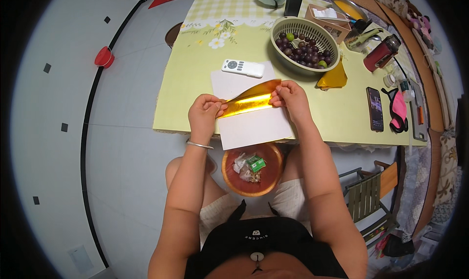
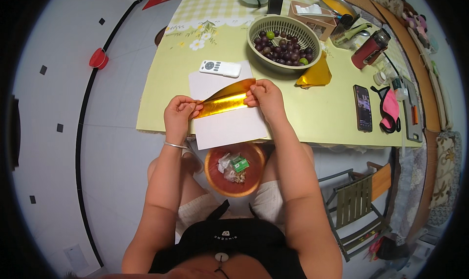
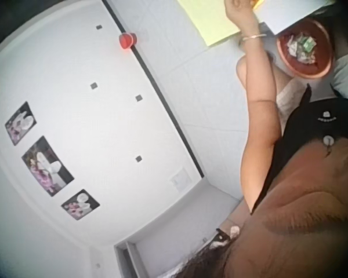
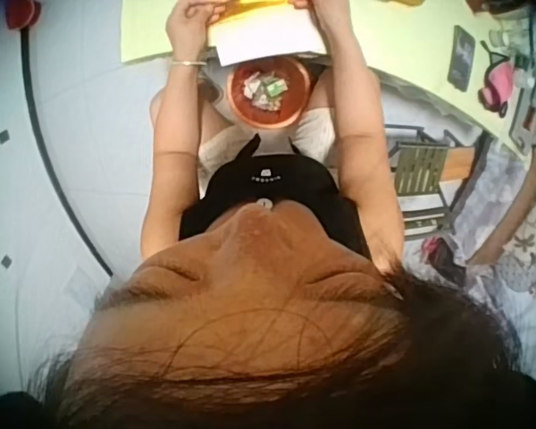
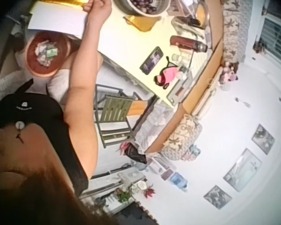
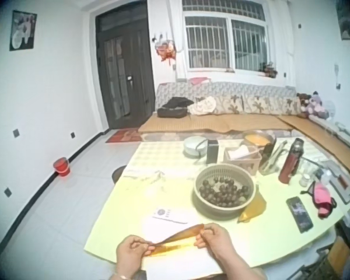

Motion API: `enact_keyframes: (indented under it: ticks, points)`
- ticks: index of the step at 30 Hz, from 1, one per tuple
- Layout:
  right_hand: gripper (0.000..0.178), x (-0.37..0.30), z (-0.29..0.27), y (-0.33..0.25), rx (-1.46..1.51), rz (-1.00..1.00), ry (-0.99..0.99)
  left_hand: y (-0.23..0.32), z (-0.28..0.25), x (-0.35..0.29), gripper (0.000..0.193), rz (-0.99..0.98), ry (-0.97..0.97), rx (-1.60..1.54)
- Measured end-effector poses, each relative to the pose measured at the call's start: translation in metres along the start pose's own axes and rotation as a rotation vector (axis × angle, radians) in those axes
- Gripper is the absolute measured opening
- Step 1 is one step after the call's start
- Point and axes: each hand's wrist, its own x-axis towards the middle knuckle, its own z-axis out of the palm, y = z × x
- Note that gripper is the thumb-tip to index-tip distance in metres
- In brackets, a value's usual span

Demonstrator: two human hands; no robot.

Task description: The person repeatedly folds a small rectangular piece of gold foil paper over a white card. They fold the foil in half, unfold it, and repeat the folding process multiple times, smoothing the creases with their fingers.

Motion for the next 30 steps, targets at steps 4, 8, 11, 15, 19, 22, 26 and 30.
enact_keyframes:
  ticks: [4, 8, 11, 15, 19, 22, 26, 30]
  points:
    - [0.011, -0.003, -0.001, -0.002, 0.019, 0.005, 0.026, -0.002, -0.002, 0.002, 0.005, -0.049, 0.012, -0.017]
    - [0.013, -0.008, -0.008, -0.006, -0.114, 0.055, 0.016, -0.006, -0.011, 0.005, 0.007, -0.085, -0.002, 0.002]
    - [0.012, -0.007, -0.013, -0.007, -0.142, 0.094, -0.002, -0.008, -0.013, 0.004, 0.01, -0.068, -0.006, 0.06]
    - [0.01, -0.006, -0.014, -0.006, -0.19, 0.089, -0.012, -0.012, -0.018, 0.005, 0.015, 0.006, 0.001, 0.298]
    - [0.013, -0.007, -0.018, -0.006, -0.348, 0.067, -0.023, -0.021, -0.026, 0.007, 0.019, 0.192, 0.0, 0.558]
    - [0.015, -0.01, -0.019, -0.007, -0.5, 0.025, -0.024, -0.014, -0.023, 0.003, 0.02, 0.265, -0.012, 0.662]
    - [0.016, -0.014, -0.015, -0.01, -0.625, 0.0, -0.003, -0.003, -0.015, -0.004, 0.019, 0.343, -0.012, 0.734]
    - [0.014, -0.013, -0.014, -0.008, -0.716, -0.044, 0.027, -0.005, -0.011, -0.005, 0.021, 0.419, 0.009, 0.814]
